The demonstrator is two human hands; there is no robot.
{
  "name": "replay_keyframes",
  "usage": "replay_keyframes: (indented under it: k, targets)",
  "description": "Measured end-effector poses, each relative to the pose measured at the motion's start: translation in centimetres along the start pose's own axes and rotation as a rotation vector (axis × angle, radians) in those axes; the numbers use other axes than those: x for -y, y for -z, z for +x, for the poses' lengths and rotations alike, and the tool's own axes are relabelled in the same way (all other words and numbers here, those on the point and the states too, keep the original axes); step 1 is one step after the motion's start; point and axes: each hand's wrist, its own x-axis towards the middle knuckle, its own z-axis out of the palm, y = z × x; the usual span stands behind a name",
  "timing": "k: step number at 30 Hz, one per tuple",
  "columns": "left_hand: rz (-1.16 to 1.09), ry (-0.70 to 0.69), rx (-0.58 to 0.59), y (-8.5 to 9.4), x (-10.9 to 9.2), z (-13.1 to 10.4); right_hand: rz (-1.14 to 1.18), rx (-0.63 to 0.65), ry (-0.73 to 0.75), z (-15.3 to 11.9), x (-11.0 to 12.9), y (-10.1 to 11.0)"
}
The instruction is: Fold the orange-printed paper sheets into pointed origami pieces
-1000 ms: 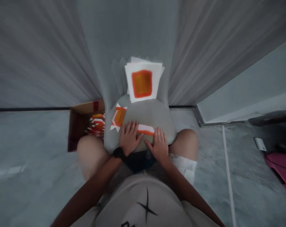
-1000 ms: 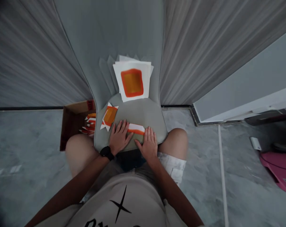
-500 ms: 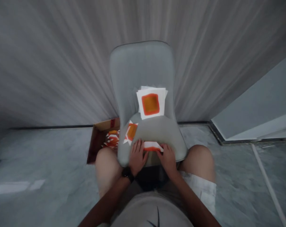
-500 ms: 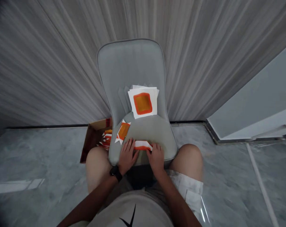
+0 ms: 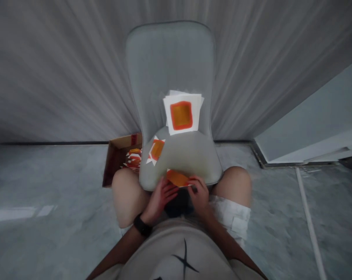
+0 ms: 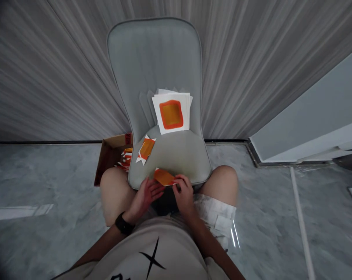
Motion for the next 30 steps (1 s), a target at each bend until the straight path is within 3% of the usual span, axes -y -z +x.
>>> replay_keyframes:
  k: [2,7,12,17,25,27,30]
  targets:
    - [-0.090,0.020,0.027,-0.6,-0.4,-0.4,0.011,0.040,-0.017,-0.9,0.1,-0.1]
    - [-0.175,-0.017,-0.142,-0.7,-0.3,-0.3,0.066,0.233,-0.058,-2.4,0.2,0.6]
    - [-0.069,-0.079,-0.127,0.3,-0.6,0.3,0.310,0.538,-0.324,-1.9,0.2,2.5]
    - [0.219,-0.189,0.122,1.1,-2.0,1.4,0.525,0.501,-0.599,0.8,0.9,2.2]
    - [0.474,-0.250,0.264,2.2,-3.2,4.3,0.477,0.531,-0.629,4.4,1.4,0.6]
    - [0.533,-0.296,0.215,2.6,-4.0,5.3,0.435,0.504,-0.649,4.8,0.7,0.2]
    - [0.729,-0.502,-0.086,3.5,-6.6,7.6,0.370,0.416,-0.697,5.1,-0.9,-0.4]
